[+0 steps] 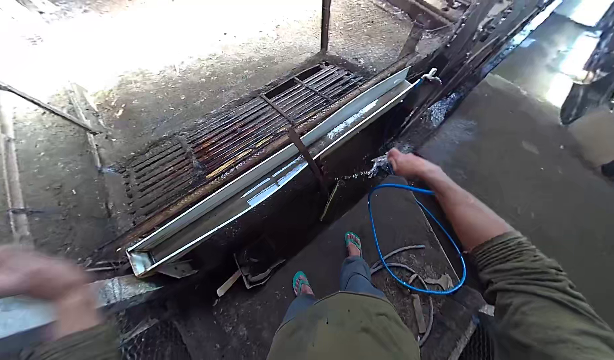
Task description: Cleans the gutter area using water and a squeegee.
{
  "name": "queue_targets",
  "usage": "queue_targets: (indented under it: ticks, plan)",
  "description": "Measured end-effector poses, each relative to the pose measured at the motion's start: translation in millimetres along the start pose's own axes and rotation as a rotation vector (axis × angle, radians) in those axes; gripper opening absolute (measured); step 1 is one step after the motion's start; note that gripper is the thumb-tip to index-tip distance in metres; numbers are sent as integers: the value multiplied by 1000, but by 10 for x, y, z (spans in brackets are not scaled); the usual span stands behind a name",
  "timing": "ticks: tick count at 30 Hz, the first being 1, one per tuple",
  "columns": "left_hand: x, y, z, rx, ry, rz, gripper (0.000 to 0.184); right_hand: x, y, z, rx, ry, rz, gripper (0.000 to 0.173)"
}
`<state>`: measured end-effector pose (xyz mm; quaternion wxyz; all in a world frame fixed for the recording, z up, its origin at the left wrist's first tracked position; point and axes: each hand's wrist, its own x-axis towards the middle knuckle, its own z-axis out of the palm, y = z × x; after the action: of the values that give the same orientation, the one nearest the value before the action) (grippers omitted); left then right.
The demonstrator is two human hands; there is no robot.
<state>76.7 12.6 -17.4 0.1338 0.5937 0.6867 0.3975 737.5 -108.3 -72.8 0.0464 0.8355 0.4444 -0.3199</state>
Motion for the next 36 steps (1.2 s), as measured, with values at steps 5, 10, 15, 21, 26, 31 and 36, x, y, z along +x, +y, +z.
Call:
queue_targets:
  ticks: [5,10,15,21,26,31,36]
  plan:
    - [-969,829,3030,-237,-687,-269,65,632,-431,245,-94,-243,-114,47]
    - [-783,1305,4967,-505,-560,-410,112,1263,-633,105,-118,-299,-251,45]
    - [-496,1691,5721,-756,-50,-371,67,1592,-711,-172,-74,-294,-450,42]
    - [-749,1754,5818,-842,32,-247,35,1678,-819,-307,-7,-228,-635,35]
    - [-990,1901,5650,-781,-203,-62,23,1696,-952,-244,-31,-217,-724,39]
    - [-1272,2256,5733,-571,-456,107,28,1572,-508,-128,16,-69,-673,31]
    - [-1538,2112,5971,-674,-551,-110,41,1767,-279,70,-54,-84,-504,35]
